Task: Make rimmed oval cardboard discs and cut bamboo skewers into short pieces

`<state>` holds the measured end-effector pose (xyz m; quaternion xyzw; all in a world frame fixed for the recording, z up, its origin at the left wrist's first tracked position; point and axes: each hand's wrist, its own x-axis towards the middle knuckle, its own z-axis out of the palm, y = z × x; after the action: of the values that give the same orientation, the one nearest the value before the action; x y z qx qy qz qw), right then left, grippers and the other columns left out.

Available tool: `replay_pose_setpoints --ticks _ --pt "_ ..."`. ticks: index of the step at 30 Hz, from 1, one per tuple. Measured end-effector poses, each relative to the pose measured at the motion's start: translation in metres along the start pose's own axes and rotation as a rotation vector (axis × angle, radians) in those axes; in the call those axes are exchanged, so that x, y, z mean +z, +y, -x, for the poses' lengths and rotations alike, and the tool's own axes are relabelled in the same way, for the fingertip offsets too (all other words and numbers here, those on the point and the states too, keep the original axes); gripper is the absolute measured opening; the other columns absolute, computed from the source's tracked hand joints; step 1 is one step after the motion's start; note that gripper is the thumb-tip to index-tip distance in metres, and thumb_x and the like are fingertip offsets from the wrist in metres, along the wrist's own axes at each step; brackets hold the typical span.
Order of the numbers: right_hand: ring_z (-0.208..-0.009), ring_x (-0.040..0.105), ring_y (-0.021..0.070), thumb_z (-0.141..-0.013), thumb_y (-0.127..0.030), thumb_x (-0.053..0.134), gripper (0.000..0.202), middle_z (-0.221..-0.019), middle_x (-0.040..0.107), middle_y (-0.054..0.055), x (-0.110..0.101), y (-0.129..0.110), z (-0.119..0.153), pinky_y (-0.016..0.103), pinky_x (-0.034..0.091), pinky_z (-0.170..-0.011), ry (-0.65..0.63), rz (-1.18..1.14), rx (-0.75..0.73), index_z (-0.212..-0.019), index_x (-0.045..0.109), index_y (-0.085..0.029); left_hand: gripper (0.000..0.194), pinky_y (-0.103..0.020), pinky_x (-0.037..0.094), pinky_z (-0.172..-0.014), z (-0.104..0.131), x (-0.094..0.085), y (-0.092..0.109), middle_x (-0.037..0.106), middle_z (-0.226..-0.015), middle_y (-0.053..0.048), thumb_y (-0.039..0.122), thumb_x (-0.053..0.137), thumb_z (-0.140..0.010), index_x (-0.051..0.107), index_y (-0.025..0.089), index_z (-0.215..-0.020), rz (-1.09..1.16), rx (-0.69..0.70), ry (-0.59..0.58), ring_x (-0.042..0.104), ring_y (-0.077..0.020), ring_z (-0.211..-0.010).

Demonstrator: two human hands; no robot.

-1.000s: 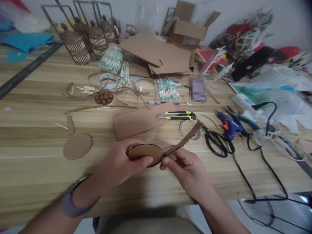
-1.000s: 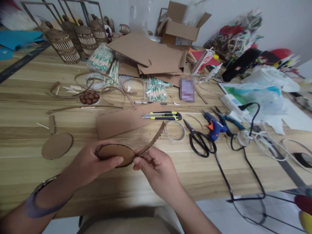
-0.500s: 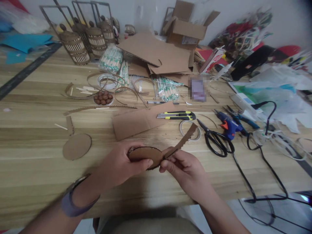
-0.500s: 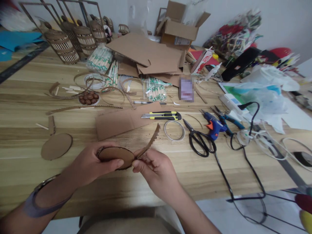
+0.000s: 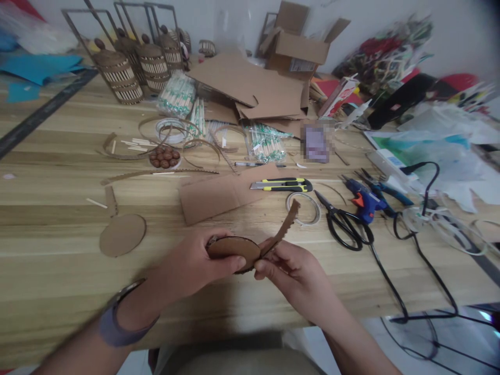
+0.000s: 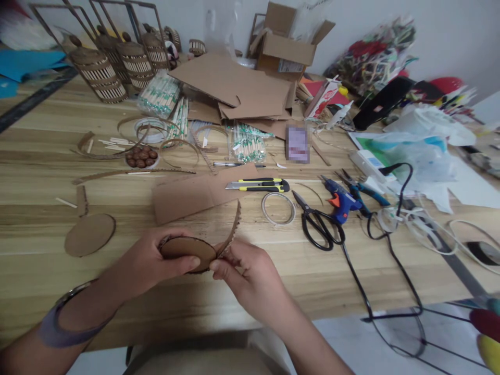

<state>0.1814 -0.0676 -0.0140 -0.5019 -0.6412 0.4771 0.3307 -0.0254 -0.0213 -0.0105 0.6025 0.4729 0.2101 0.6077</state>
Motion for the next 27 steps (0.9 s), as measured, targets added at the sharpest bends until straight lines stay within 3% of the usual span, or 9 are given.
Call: replay_pose_setpoints --ticks 4,8,12,20,27 --pt "-0.062 0.060 0.0128 -0.092 -0.027 0.061 0.011 -0.067 0.065 -0.002 0.001 -0.001 -0.001 0.022 0.045 -0.056 0.019 0.011 -0.006 -0.083 0.065 -0.022 0.026 -0.024 0.046 -0.066 -0.001 0.002 0.001 0.068 -0.078 0.001 0.037 0.078 -0.070 0.072 0.019 -0.087 0.127 -0.003 0.044 0.059 -0.0165 -0.075" --pt "-0.063 0.059 0.0130 -0.088 -0.028 0.066 0.008 -0.070 0.065 -0.001 -0.004 -0.003 -0.003 0.022 0.046 -0.057 0.085 0.006 0.008 -0.084 0.069 -0.022 0.025 -0.025 0.046 -0.065 -0.001 0.003 -0.001 0.068 -0.075 0.001 0.039 0.078 -0.069 0.074 0.019 -0.084 0.136 -0.036 0.076 0.060 -0.0174 -0.073" --pt "-0.065 0.062 0.0128 -0.086 -0.029 0.069 0.011 -0.075 0.069 -0.001 -0.011 -0.006 -0.003 0.022 0.050 -0.060 0.149 -0.089 0.038 -0.095 0.071 -0.023 0.021 -0.024 0.043 -0.061 0.000 0.003 -0.002 0.065 -0.070 0.003 0.038 0.077 -0.069 0.073 0.020 -0.080 0.079 -0.036 0.058 0.056 -0.0155 -0.068" --pt "-0.066 0.059 0.0122 -0.087 -0.027 0.067 0.005 -0.073 0.064 -0.001 -0.013 -0.009 -0.002 0.022 0.046 -0.060 0.148 0.015 -0.012 -0.086 0.070 -0.023 0.021 -0.023 0.034 -0.055 0.000 0.004 -0.002 0.059 -0.065 0.004 0.040 0.075 -0.072 0.074 0.020 -0.079 -0.018 -0.033 -0.006 0.049 -0.0127 -0.062" --pt "-0.065 0.060 0.0121 -0.088 -0.026 0.065 0.006 -0.073 0.065 -0.001 -0.011 -0.010 -0.003 0.022 0.046 -0.058 0.124 0.029 -0.014 -0.087 0.070 -0.022 0.025 -0.024 0.034 -0.056 0.000 0.001 -0.004 0.059 -0.067 0.003 0.042 0.075 -0.074 0.074 0.019 -0.081 -0.057 -0.052 -0.050 0.049 -0.0133 -0.063"
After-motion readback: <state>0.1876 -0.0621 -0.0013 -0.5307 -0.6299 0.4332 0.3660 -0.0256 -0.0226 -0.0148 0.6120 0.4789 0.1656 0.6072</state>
